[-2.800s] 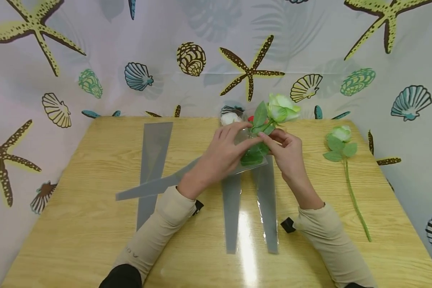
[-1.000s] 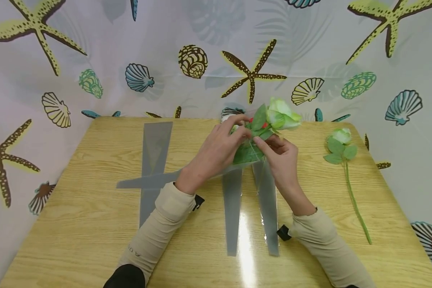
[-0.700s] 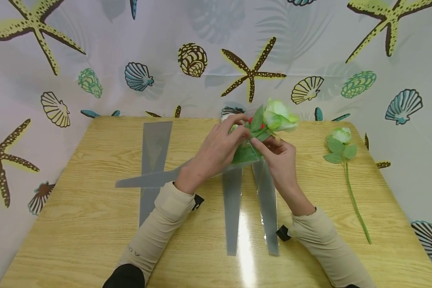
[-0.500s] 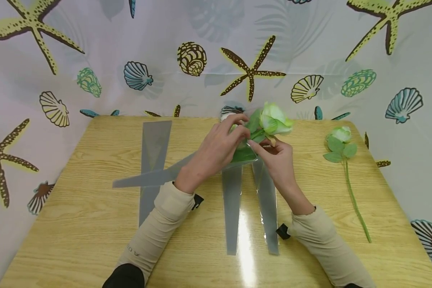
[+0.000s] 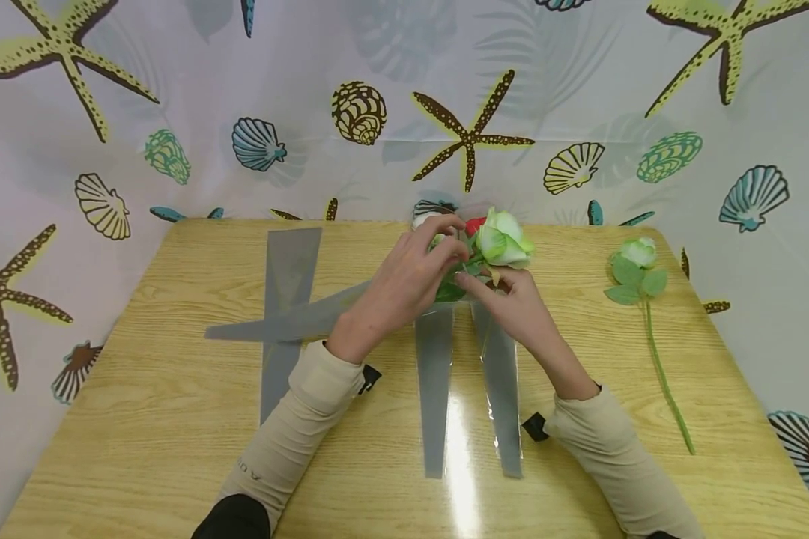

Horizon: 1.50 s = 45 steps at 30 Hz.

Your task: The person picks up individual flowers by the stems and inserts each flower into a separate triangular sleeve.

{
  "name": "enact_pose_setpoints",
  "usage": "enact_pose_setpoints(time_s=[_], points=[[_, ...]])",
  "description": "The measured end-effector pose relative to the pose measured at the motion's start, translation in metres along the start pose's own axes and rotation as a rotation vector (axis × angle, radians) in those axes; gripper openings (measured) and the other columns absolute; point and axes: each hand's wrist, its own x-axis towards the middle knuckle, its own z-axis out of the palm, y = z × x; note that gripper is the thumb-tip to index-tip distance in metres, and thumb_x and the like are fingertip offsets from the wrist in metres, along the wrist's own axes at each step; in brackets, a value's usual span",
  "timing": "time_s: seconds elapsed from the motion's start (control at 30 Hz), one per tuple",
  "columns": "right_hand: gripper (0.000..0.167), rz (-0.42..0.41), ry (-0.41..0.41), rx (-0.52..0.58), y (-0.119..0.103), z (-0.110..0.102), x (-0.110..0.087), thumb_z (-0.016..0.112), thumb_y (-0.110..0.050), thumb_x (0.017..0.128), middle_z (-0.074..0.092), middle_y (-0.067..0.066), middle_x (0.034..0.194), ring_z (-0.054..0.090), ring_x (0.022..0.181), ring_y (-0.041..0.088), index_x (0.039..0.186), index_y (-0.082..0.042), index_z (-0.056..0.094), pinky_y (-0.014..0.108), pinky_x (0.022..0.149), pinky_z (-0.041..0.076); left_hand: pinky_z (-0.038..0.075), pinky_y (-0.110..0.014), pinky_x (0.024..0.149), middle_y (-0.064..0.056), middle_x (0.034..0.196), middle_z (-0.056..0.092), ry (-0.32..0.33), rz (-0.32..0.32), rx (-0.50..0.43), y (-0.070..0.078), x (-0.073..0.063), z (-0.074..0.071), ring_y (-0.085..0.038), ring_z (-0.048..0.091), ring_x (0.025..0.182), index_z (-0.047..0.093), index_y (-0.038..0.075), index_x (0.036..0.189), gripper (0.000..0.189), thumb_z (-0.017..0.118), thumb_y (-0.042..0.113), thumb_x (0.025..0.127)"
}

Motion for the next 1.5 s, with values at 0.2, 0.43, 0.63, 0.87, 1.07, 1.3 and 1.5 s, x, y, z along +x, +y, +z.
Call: enact_pose_setpoints(time_s=[0.2, 0.43, 0.63, 0.87, 1.07, 1.3, 1.5], points=[[0.039, -0.056, -0.025, -0.164, -0.01, -0.015, -0.003, 0.064, -0.034, 0.107, 0.059, 0.005, 0.092, 0.052, 0.086, 0.023, 0.08, -0.005, 0.068, 0.032, 0.073, 0.042, 0.053, -0.036, 0.085, -0.015, 0.138, 0.057, 0.075, 0.026, -0.062, -0.004, 0.002, -0.002, -0.027, 0.066, 0.101, 0.064, 0.009, 0.111, 0.009, 0.056, 0.013, 0.109], [0.038, -0.043, -0.041, -0.248, -0.022, -0.033, -0.007, 0.065, -0.04, 0.105, 0.069, 0.008, 0.111, 0.061, 0.108, 0.02, 0.09, -0.009, 0.079, 0.037, 0.089, 0.049, 0.053, -0.034, 0.084, -0.014, 0.136, 0.056, 0.107, 0.03, -0.078, -0.006, 0.003, -0.006, -0.027, 0.066, 0.107, 0.063, 0.009, 0.11, 0.011, 0.054, 0.014, 0.11], [0.026, -0.085, -0.087, -0.335, -0.028, -0.057, -0.013, 0.067, -0.037, 0.105, 0.076, 0.002, 0.12, 0.066, 0.11, 0.009, 0.116, -0.019, 0.082, 0.027, 0.094, 0.052, 0.053, -0.036, 0.086, -0.015, 0.135, 0.057, 0.129, 0.028, -0.084, -0.007, 0.003, -0.007, -0.026, 0.067, 0.108, 0.063, 0.009, 0.11, 0.008, 0.056, 0.013, 0.109], [0.024, -0.107, -0.116, -0.251, -0.029, -0.081, -0.016, 0.059, -0.027, 0.11, 0.079, -0.013, 0.113, 0.069, 0.101, 0.001, 0.116, -0.016, 0.079, 0.016, 0.089, 0.051, 0.052, -0.036, 0.084, -0.015, 0.133, 0.058, 0.142, 0.03, -0.075, -0.008, 0.002, -0.007, -0.027, 0.066, 0.102, 0.063, 0.009, 0.109, 0.003, 0.062, 0.008, 0.106], [0.04, -0.037, 0.145, -0.143, -0.02, -0.085, -0.009, 0.059, -0.038, 0.109, 0.076, -0.017, 0.092, 0.071, 0.085, 0.007, 0.107, -0.002, 0.077, 0.017, 0.082, 0.055, 0.05, -0.035, 0.08, -0.014, 0.135, 0.056, 0.117, 0.022, -0.046, -0.008, 0.0, -0.006, -0.026, 0.064, 0.091, 0.063, 0.009, 0.109, 0.004, 0.063, 0.008, 0.105], [0.055, 0.075, 0.105, -0.19, -0.006, -0.082, 0.0, 0.045, -0.048, 0.112, 0.066, 0.012, 0.14, 0.063, 0.11, -0.001, 0.148, -0.009, 0.059, 0.015, 0.093, 0.05, 0.05, -0.036, 0.077, -0.015, 0.136, 0.056, 0.09, 0.003, -0.049, -0.01, -0.003, -0.003, -0.026, 0.063, 0.089, 0.063, 0.009, 0.109, 0.004, 0.059, 0.01, 0.107], [0.062, 0.132, 0.046, -0.239, -0.013, -0.084, -0.004, 0.043, -0.053, 0.111, 0.068, 0.015, 0.139, 0.065, 0.107, 0.001, 0.152, -0.009, 0.053, 0.017, 0.093, 0.048, 0.05, -0.036, 0.077, -0.014, 0.136, 0.057, 0.086, 0.0, -0.041, -0.011, -0.002, -0.001, -0.025, 0.063, 0.091, 0.064, 0.009, 0.11, 0.005, 0.062, 0.009, 0.106]])
